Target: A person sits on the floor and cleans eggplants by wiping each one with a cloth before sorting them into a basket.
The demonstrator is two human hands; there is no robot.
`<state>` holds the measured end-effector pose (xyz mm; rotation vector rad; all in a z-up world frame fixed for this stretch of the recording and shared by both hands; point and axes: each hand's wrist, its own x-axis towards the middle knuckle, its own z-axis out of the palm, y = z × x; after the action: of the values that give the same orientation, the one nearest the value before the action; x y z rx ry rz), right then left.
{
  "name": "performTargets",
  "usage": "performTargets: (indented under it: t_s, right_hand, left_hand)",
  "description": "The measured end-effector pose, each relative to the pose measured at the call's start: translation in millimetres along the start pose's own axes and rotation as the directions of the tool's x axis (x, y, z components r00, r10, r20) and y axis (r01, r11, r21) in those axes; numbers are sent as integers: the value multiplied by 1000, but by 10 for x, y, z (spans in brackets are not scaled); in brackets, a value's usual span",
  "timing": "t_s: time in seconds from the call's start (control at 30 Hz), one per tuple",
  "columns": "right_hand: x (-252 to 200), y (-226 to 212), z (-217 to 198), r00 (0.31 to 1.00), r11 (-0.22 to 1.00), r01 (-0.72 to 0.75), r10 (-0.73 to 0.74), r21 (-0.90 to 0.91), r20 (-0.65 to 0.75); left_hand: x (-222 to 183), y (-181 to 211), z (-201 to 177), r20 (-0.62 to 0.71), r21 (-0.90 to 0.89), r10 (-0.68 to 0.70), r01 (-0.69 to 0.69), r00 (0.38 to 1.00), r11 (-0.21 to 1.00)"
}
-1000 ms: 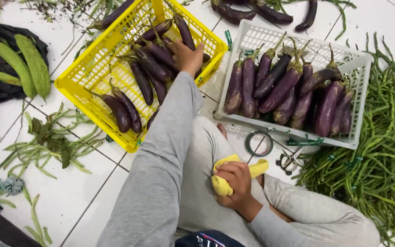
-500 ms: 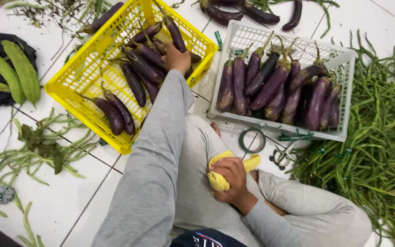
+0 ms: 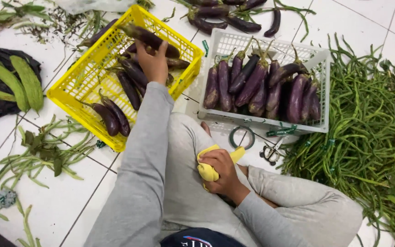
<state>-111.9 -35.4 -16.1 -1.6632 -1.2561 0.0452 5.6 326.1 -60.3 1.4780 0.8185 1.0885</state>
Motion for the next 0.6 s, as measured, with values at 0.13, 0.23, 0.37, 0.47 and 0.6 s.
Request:
performTargets:
  t_s: [0.13, 0.23, 0.37, 0.47, 0.6]
  right_hand:
    - [-115, 132, -83, 960, 932, -125, 199, 339, -195]
    - [-120, 522, -399, 643, 672, -182, 634, 718, -430]
    - [-34, 698, -974, 343, 508, 300, 732, 807, -589]
    - [-300, 1101, -1152, 202, 611, 231, 731, 757, -652]
    - [-461, 1398, -1177, 89, 675, 113, 724, 730, -684]
  left_hand:
    - [-452, 846, 274, -45, -119, 216, -220, 975, 968]
    - [-896, 1373, 620, 122, -77, 343, -336, 931, 939]
    - [-1571, 1612, 1018, 444, -267, 251, -141, 860, 953]
    - [-2004, 1385, 1222, 574, -287, 217, -54, 790, 956]
    - [-2320, 1082, 1312, 676, -258, 116, 86, 728, 962]
